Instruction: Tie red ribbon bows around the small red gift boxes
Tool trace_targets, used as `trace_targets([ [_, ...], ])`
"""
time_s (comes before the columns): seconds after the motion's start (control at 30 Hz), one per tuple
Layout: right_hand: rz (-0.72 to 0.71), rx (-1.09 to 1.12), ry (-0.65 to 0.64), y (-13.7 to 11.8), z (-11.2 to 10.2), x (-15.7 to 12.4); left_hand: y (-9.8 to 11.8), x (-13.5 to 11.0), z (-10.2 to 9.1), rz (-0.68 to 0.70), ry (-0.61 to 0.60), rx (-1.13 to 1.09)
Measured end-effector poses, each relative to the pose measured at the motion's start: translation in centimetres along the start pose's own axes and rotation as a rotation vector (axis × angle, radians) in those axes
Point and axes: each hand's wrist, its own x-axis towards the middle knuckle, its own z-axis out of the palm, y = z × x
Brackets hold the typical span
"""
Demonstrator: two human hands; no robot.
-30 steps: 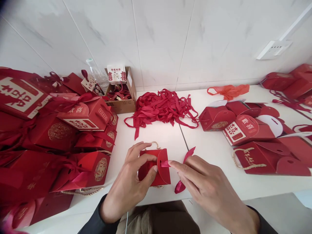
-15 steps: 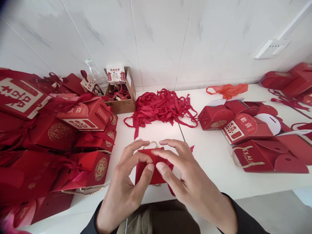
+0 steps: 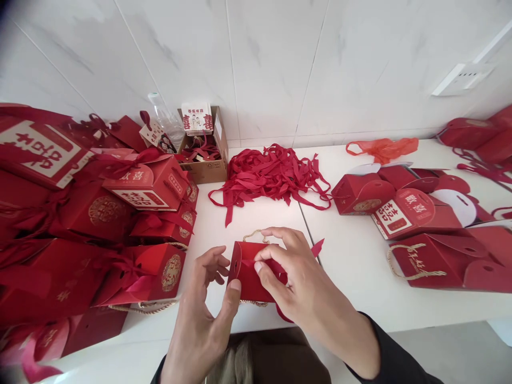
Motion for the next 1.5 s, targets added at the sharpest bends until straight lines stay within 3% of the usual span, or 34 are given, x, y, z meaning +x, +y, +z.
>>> trace_targets([
  [0.2, -0.125, -0.092, 0.013, -0.4, 0.9, 0.7, 0.2, -0.2, -0.3, -0.053, 0.015, -0.101],
  [0.63, -0.084, -0.012, -0.080, -1.1, 1.3, 0.8, 0.5, -0.3, -0.2, -0.068, 0.005, -0.233],
  [0.9, -0.119, 0.006, -0.031, -0.7, 1.7, 0.7, 0.6, 1.1, -0.2, -0.156, 0.011, -0.278],
  [1.07, -0.154, -0.052, 0.022, 0.4, 2.1, 0.0, 0.9, 1.8, -1.2, -0.152, 0.097, -0.338],
  [1.17, -0.095, -0.048, -0.011, 1.2, 1.8, -0.6, 1.8, 2.8, -3.2, -0.156, 0.262, -0.406],
  [1.27, 0.017, 0.021, -0.042, 1.7, 1.1, -1.4, 3.1, 4.6, -5.1, -0.095, 0.579, -0.525],
  [1.33, 0.120, 0.075, 0.011, 2.0, 0.5, -2.1, 3.7, 5.4, -5.7, -0.045, 0.761, -0.582],
  [1.4, 0.234, 0.115, 0.105, 2.3, 0.0, -3.0, 3.7, 5.1, -5.4, -0.054, 0.763, -0.552],
  [1.5, 0.398, 0.159, 0.141, 3.1, -0.4, -4.5, 2.3, 2.5, -3.9, -0.153, 0.569, -0.312],
])
